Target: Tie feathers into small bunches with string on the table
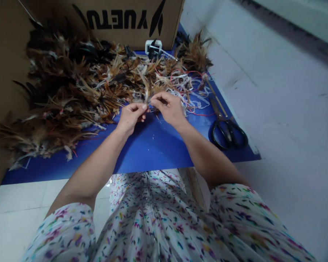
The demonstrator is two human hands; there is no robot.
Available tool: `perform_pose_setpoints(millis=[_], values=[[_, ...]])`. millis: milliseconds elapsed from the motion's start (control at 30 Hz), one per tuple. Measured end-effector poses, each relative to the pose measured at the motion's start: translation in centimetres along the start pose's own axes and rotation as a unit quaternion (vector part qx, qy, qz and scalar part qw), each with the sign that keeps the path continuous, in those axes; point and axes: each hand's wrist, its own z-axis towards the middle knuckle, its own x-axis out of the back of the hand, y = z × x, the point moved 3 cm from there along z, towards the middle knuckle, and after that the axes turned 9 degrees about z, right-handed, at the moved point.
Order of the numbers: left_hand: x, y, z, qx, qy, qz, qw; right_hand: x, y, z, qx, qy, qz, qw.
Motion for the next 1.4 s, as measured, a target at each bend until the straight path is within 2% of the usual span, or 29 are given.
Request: perform_pose_setpoints(millis=[267, 633, 767, 933, 1067, 1167, 1267, 1400], values=[[0.1, -0.1, 0.1, -0.026, 0.002, 0.041, 0.999, 0.0, -0.2, 0.0, -0.005, -0.006, -0.006, 1.000], [0.4, -0.1, 0.2, -0.052, -0.006, 0.066, 0.996, -0.1, -0.3, 0.2, -0.009, 0.002, 0.038, 0.999], [0.7, -0.1, 0.4, -0.051, -0.001, 0.068, 0.996, 0.7, -0.5, 0.5, -0.012, 0.040, 0.096, 0.995], [1.4, 0.0, 0.9, -0.054, 0.015, 0.055, 0.997, 2.0, 0.8, 1.1, -0.050, 0.113, 0.146, 0.982], [2.2, 0.6, 1.1, -0.068, 0.046, 0.024, 0.996, 2.9, 1.6, 1.2, -0.032, 0.117, 0.054, 0.991], [2.9, 1.5, 1.2, -0.092, 0.072, -0.012, 0.993, 2.7, 1.9, 1.0, -0.012, 0.032, -0.090, 0.995], [3.7, 2.3, 1.2, -0.095, 0.114, -0.033, 0.988, 1.9, 2.3, 0.4, -0.003, -0.063, -0.231, 0.971], [4.6, 3.0, 1.1, -0.082, 0.160, -0.056, 0.982, 1.4, 3.3, -0.2, -0.015, -0.113, -0.350, 0.930]])
